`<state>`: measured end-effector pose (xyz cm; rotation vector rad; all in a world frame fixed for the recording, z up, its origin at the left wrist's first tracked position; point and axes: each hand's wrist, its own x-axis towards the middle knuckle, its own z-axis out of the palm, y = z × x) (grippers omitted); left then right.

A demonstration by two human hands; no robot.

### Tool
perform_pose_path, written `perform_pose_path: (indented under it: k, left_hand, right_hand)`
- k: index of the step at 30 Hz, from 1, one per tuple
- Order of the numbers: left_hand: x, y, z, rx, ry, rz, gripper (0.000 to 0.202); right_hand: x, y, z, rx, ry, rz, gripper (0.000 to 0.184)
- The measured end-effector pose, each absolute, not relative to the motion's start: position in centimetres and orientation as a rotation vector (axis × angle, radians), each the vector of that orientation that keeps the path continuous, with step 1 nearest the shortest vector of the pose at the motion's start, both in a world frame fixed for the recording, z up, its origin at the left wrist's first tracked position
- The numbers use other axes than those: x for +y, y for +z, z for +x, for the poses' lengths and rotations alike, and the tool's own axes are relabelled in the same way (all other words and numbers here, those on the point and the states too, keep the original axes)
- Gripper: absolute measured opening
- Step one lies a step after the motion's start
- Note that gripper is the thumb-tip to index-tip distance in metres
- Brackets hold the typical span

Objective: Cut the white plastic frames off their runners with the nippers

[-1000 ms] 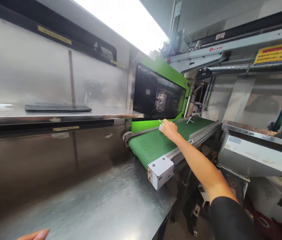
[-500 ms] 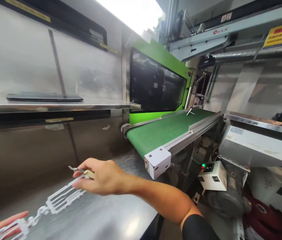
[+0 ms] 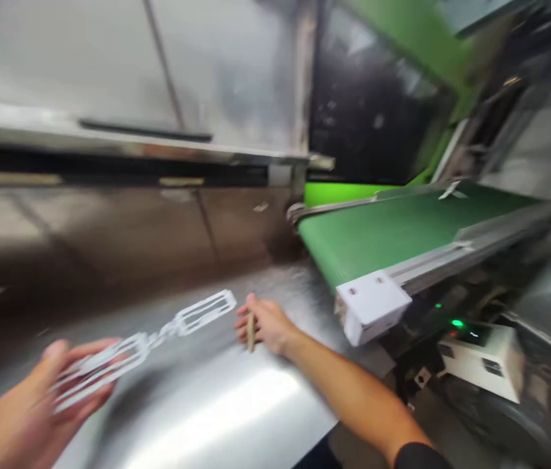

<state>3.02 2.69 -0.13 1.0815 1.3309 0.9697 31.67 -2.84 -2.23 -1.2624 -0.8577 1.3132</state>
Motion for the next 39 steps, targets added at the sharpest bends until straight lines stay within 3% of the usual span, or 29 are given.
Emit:
perform_pose_path:
  k: [2, 4, 7, 12, 20, 28, 34, 39]
  left_hand:
    - [1.7, 0.2, 3.2, 1.228, 0.989, 0.886, 0.043]
    - [1.1, 0.6, 3.8, 1.186, 1.021, 0.842, 0.058]
    - [0.7, 1.2, 4.4, 1.161, 1.047, 0.846, 0.074]
    - [0.3, 1.8, 4.1, 1.135, 1.014, 0.752, 0.07]
    - [0.8, 1.6, 4.0, 1.098, 0.952, 0.586, 0.073]
    - [0.4, 1.9, 3.5, 0.713, 0.881, 0.626, 0.101]
    - [0.5, 1.2, 3.1, 0.603, 0.868, 0.636, 0.093]
    - [0.7, 0.3, 3.3, 0.759, 0.993, 0.737, 0.059]
  right_hand:
    - [-3.8, -2.5, 31.7, -0.831, 1.325, -1.19, 0.078]
    - [-4.4, -2.3, 31.8, -0.825, 1.346, -1.127, 0.084]
    - [-5.4, -1.3, 31.9, -0.817, 1.364, -1.061, 0.068]
    - [-6.7, -0.1, 31.5, -0.822, 1.343, -1.014, 0.042]
    - [-6.9, 0.2, 31.4, -0.786, 1.387, -1.01, 0.036]
    - [-6.3, 0.0, 32.3, -0.822, 1.258, -1.237, 0.03]
    - [-5.5, -0.8, 32.4, -0.8, 1.254, -1.319, 0.029]
    - [-5.8, -0.4, 32.3, -0.751, 1.269, -1.223, 0.04]
